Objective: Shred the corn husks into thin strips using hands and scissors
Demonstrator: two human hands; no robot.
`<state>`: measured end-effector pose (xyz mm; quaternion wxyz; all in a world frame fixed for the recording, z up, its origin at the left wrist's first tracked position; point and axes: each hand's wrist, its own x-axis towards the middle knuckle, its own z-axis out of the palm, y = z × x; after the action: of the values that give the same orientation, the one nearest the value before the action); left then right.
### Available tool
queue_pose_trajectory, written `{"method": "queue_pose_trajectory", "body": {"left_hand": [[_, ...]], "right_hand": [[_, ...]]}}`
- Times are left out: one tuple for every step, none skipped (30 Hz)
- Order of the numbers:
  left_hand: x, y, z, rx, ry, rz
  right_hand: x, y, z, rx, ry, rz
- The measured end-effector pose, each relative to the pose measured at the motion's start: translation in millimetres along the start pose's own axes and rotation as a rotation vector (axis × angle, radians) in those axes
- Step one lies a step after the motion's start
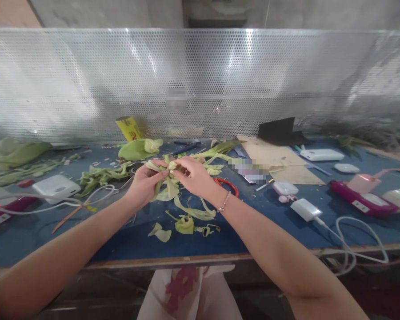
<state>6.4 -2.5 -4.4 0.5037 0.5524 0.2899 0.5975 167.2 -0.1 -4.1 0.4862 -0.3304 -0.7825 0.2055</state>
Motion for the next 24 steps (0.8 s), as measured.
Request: {"method": "queue_pose_trajectory", "body": {"left_hand": [[-0.1,0.0,0.2,-0.004,-0.004,-0.001],[-0.1,-0.1,0.2,-0.006,-0.009,-0.002],[0.0,-0.5,0.0,-0.007,-0.013,-0.001],[0.1,-0.9,-0.3,-0.008,-0.018,0.000],[0.3,-1.4,-0.6,-0.007,-0.023,-0.001],[0.4,-1.7,-0.8,-0.007,-0.026,0.000],[0.4,-1.9,-0.9,-0.008,-0.029,0.001],[0.4,-2.0,-0.8,-0.008,-0.033,0.000],[0.3,-2.0,-0.6,-0.010,-0.036,-0.004],[0.2,-2.0,-0.3,-0.014,-0.039,-0.011],[0.1,-1.9,0.0,-0.020,-0.040,-0.022],[0.1,-1.9,0.3,-0.028,-0.038,-0.038],[0.1,-1.8,0.5,-0.039,-0.031,-0.058],[0.3,-1.6,0.6,-0.053,-0.016,-0.081],[0.6,-1.3,0.6,-0.070,0.004,-0.105],[1.0,-0.7,0.6,-0.090,0.024,-0.130],[1.4,0.1,0.5,-0.109,0.044,-0.151],[1.9,1.1,0.5,-0.127,0.059,-0.165],[2.4,2.2,0.4,-0.143,0.070,-0.169],[2.9,3.2,0.4,-0.155,0.077,-0.166],[3.2,4.1,0.3,-0.160,0.081,-0.159],[3.6,4.7,0.2,-0.161,0.083,-0.151],[3.8,5.0,0.1,-0.159,0.083,-0.142],[4.1,4.9,-0.1,-0.155,0.081,-0.136]], "right_hand": [[0.2,0.1,-0.1,-0.010,0.003,-0.003],[0.5,0.1,-0.5,-0.022,0.004,-0.012],[0.9,-0.2,-1.1,-0.034,0.003,-0.026],[1.2,-0.6,-1.8,-0.047,0.006,-0.041],[1.5,-1.2,-2.6,-0.060,0.012,-0.054],[1.8,-1.9,-3.4,-0.071,0.022,-0.064],[2.0,-2.5,-4.0,-0.075,0.032,-0.067],[2.2,-2.9,-4.4,-0.071,0.034,-0.063],[2.3,-3.1,-4.6,-0.056,0.026,-0.052],[2.5,-3.1,-4.6,-0.032,0.016,-0.032],[2.6,-2.7,-4.5,-0.002,0.007,-0.007],[2.7,-1.9,-4.5,0.026,0.007,0.020],[2.7,-0.7,-4.6,0.047,0.017,0.043],[2.6,0.8,-4.9,0.058,0.032,0.058],[2.4,2.7,-5.4,0.058,0.044,0.064],[2.1,4.8,-6.0,0.049,0.046,0.058],[1.7,7.0,-6.7,0.032,0.038,0.042],[1.3,9.2,-7.2,0.006,0.023,0.017],[1.0,11.3,-7.4,-0.027,0.003,-0.014],[0.7,13.0,-7.2,-0.065,-0.013,-0.049],[0.6,14.3,-6.5,-0.105,-0.028,-0.080],[0.6,15.2,-5.4,-0.141,-0.036,-0.105],[0.8,15.6,-3.9,-0.173,-0.036,-0.122],[1.1,15.5,-2.3,-0.197,-0.030,-0.132]]}}
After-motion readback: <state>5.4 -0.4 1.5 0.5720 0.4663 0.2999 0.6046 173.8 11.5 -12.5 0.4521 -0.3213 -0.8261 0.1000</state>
